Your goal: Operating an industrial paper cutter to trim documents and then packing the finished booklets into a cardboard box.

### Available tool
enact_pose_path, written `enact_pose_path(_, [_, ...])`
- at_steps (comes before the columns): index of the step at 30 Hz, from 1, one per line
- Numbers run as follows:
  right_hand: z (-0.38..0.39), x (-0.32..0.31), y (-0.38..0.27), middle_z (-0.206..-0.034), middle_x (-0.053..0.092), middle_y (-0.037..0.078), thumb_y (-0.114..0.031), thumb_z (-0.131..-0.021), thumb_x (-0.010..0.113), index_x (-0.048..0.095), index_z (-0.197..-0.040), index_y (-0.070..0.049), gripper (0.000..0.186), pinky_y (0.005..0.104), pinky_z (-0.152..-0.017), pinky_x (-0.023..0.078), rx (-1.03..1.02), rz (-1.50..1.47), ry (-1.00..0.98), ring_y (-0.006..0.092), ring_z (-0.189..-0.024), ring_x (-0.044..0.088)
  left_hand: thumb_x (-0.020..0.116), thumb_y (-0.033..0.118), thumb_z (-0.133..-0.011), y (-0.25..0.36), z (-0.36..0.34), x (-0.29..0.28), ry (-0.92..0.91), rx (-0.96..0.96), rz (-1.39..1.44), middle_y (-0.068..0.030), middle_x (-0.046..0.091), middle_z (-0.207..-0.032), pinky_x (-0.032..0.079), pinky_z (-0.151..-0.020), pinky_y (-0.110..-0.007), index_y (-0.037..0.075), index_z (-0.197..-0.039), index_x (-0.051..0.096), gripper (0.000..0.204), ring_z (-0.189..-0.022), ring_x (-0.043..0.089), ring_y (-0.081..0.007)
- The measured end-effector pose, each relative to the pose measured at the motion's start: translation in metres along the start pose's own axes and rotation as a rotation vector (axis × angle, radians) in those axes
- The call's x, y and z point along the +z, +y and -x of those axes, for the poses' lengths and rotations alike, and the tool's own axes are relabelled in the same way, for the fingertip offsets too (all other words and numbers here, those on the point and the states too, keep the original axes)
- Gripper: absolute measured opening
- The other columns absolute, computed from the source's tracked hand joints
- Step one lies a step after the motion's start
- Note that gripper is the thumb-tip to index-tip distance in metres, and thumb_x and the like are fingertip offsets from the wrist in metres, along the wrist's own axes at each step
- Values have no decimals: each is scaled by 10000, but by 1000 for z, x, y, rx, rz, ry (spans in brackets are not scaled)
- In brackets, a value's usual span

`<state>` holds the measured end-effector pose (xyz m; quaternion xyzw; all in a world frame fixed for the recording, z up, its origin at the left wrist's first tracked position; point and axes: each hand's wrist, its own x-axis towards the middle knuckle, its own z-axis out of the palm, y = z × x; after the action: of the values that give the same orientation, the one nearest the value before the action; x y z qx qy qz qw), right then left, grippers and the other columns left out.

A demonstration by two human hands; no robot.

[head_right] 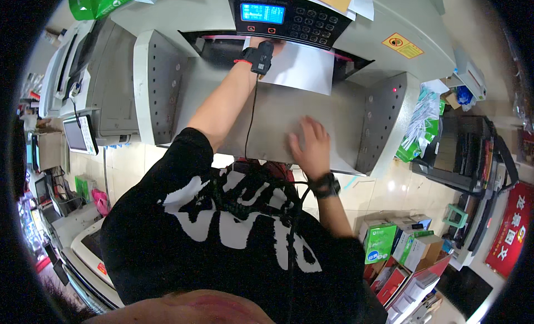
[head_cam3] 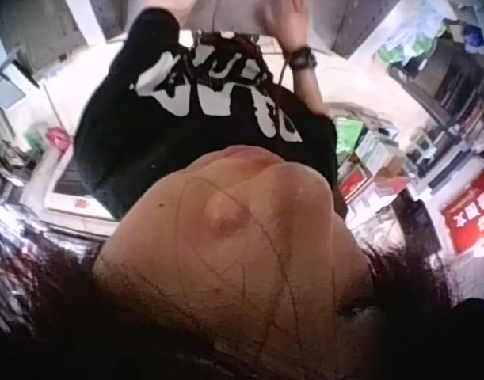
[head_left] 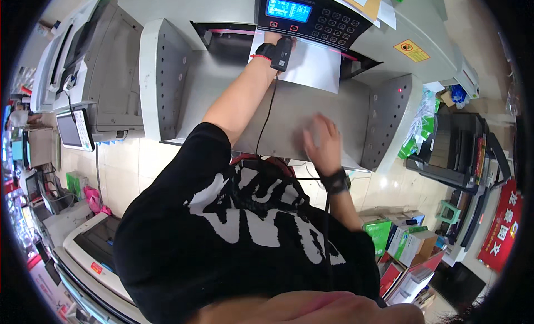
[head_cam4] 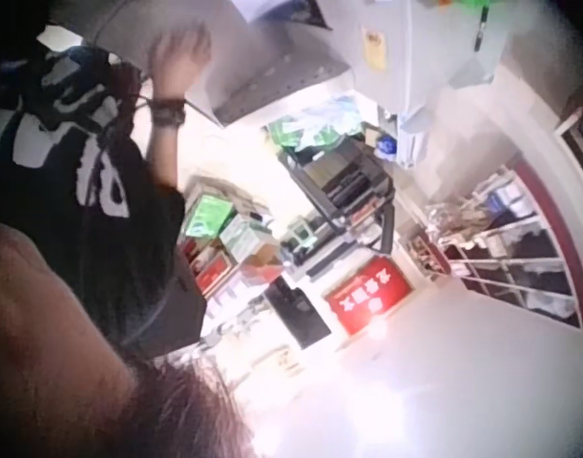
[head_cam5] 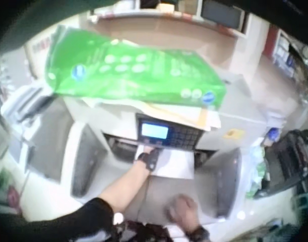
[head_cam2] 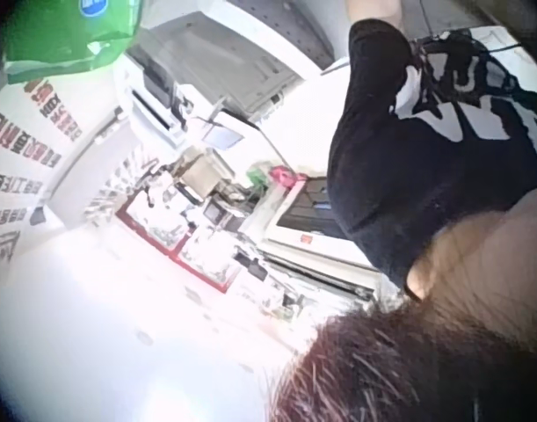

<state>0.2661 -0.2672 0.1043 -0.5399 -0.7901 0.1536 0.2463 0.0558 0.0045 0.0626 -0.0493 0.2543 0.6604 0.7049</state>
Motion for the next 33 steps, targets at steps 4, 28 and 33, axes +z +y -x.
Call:
enact_pose_path(4, [99,-29,25,-910,683,127,-19,-812,629,634,-1088,-33,277,398,-799,483,332,-12,311,284,-862,644,577,440,-902,17,5,-13,82,-58,107,8,613,-761,428,-470,-288,203,-911,590,238,-583,534,-128])
enact_pose_path(28, [191,63,209,-1353,510,24,-340,-990,517,456,-1338,-220,373,518,-974,435,1047,-1606,339,275,-1215,525,499,289,-967,-2,227,-58,-348,41,-805,-144,439,-1448,375,-1068,-423,70,-1461,330,566,-1331,428,-270])
enact_pose_path(33, [180,67,212,-1350,485,41,-447,-966,530,439,-1347,-203,461,515,-1036,390,990,-1689,317,288,-1252,464,466,287,-974,40,378,-185,-98,-359,-1040,-124,659,-709,540,-663,-333,-44,-975,643,375,-643,659,-230])
